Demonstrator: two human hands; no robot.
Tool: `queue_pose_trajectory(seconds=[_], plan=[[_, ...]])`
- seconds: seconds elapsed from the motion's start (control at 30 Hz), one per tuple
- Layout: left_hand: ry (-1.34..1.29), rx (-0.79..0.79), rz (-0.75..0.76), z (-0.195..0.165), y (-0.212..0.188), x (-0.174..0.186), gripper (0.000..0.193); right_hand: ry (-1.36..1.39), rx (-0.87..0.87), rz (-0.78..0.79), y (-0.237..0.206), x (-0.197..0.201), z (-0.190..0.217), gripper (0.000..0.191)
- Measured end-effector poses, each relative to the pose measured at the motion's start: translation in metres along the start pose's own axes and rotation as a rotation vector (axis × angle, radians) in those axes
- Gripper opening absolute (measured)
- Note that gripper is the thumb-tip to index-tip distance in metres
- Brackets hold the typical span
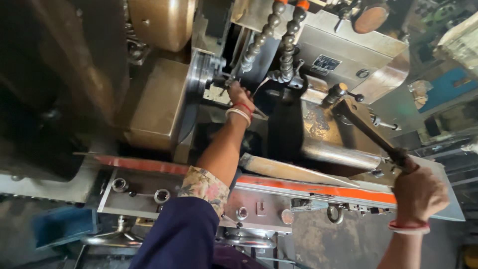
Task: The person repeatedly picks up metal rods from a green tray, inserts them into a machine, and pulls a lever to process them. The processed rods are then placed into a blue tray. This cycle is repeated throughout the video.
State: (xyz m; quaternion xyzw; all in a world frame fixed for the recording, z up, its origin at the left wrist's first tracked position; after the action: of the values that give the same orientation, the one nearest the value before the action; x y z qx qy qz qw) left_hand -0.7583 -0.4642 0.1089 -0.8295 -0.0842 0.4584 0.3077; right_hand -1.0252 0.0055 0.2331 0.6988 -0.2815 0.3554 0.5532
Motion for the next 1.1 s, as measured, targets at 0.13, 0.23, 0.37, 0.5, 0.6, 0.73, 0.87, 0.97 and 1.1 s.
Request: queue_pose_trajectory(seconds=[0.13,0.23,0.37,0.5,0.6,0.73,0.87,0.97,1.1], plan=[[-0.363,0.126,0.037,0.001,-0.005,0.015,0.059,0.047,0.119,-0.012,0.050,-0.015,-0.015,0.067],[-0.303,0.022,-0.135,-0.003,-0.005,0.026,0.016,0.027,0.142,-0.050,0.062,-0.038,-0.017,0.067],[-0.214,-0.005,-0.048,-0.008,-0.007,0.027,0.030,0.004,0.133,-0.094,0.063,-0.050,-0.019,0.067],[0.054,-0.071,-0.125,-0.012,-0.018,0.031,0.027,0.013,0.115,-0.070,0.061,-0.046,-0.017,0.065],[0.313,-0.170,-0.216,-0.014,-0.023,0.036,0.030,0.058,0.110,-0.058,0.059,-0.042,-0.016,0.065],[-0.025,-0.313,-0.004,-0.015,-0.015,0.030,0.033,0.060,0.099,-0.042,0.057,-0.040,-0.014,0.066],[-0.409,-0.192,0.128,-0.014,-0.003,0.021,0.021,0.054,0.066,0.021,0.060,-0.042,-0.016,0.072],[-0.461,-0.110,0.103,-0.014,0.002,0.015,0.015,0.061,0.057,0.051,0.062,-0.041,-0.015,0.070],[-0.521,-0.111,0.115,-0.013,0.003,0.013,0.015,0.045,0.076,0.032,0.063,-0.031,-0.007,0.071]])
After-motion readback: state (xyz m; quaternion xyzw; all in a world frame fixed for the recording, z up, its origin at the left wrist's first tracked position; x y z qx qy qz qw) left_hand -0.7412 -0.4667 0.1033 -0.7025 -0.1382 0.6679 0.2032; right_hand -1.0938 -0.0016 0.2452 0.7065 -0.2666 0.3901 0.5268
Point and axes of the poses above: each hand's wrist, its own y-axis towards the middle knuckle, its own x-axis out of the back of the hand, z = x × y, the point moved 2 cm from there along y, towards the middle knuckle, and after that the axes turned 13 degrees about -x, right-handed, at the moved point
